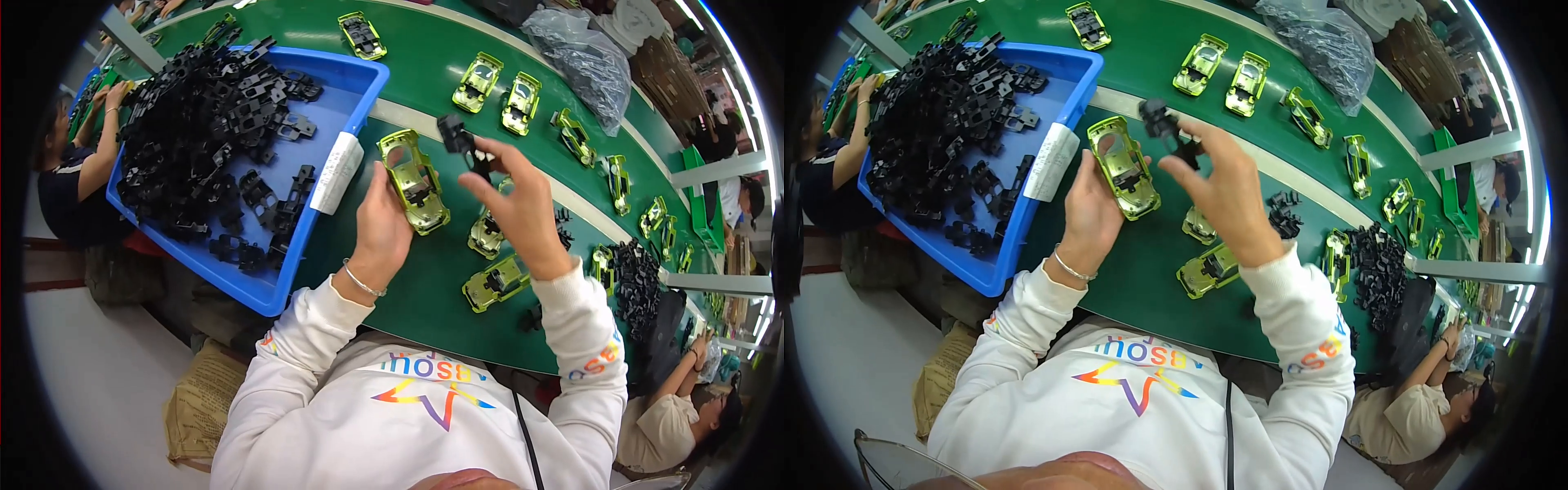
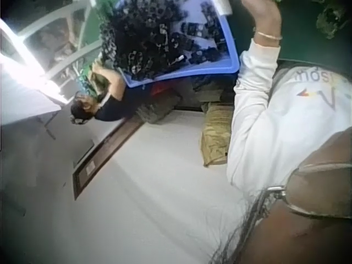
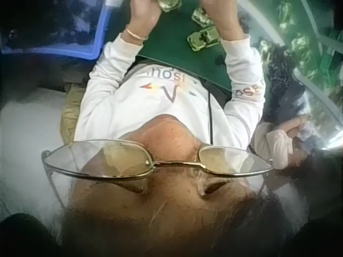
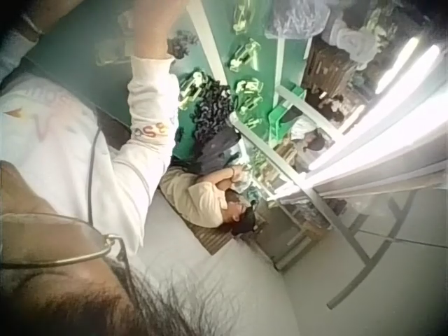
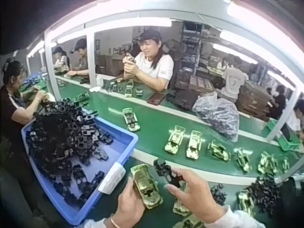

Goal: The person assembles toy cars by hand, fitting black plastic interior parts into toy car bodies and placing the assembled cars onto the conveyor belt.

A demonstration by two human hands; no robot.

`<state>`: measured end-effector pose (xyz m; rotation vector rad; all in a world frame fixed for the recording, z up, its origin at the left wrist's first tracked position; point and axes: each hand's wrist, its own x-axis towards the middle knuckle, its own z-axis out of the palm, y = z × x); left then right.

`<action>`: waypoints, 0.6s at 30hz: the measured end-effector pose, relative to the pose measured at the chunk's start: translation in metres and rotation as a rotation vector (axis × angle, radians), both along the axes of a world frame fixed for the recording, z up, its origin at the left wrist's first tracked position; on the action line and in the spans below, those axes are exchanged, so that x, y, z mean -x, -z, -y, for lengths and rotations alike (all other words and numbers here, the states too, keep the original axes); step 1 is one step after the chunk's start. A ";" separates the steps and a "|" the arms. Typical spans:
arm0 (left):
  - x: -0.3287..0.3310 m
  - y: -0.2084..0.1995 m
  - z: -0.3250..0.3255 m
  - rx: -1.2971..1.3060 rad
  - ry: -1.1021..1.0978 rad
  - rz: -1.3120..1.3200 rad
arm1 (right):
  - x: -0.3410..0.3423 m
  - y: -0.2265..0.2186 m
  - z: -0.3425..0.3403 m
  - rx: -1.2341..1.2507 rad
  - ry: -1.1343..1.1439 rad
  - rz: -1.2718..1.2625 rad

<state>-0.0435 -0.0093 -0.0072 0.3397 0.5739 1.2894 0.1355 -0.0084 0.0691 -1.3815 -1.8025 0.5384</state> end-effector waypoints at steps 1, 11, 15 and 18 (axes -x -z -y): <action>-0.002 0.000 0.000 -0.011 -0.009 0.002 | 0.004 0.002 0.007 -0.003 -0.004 -0.007; -0.023 -0.023 0.018 -0.097 -0.027 0.062 | 0.031 0.014 0.035 -0.271 -0.012 0.121; -0.024 -0.022 0.020 -0.086 -0.006 0.051 | 0.031 0.020 0.035 -0.310 0.009 0.139; -0.026 -0.025 0.020 -0.068 -0.004 0.053 | 0.032 0.018 0.034 -0.362 0.000 0.183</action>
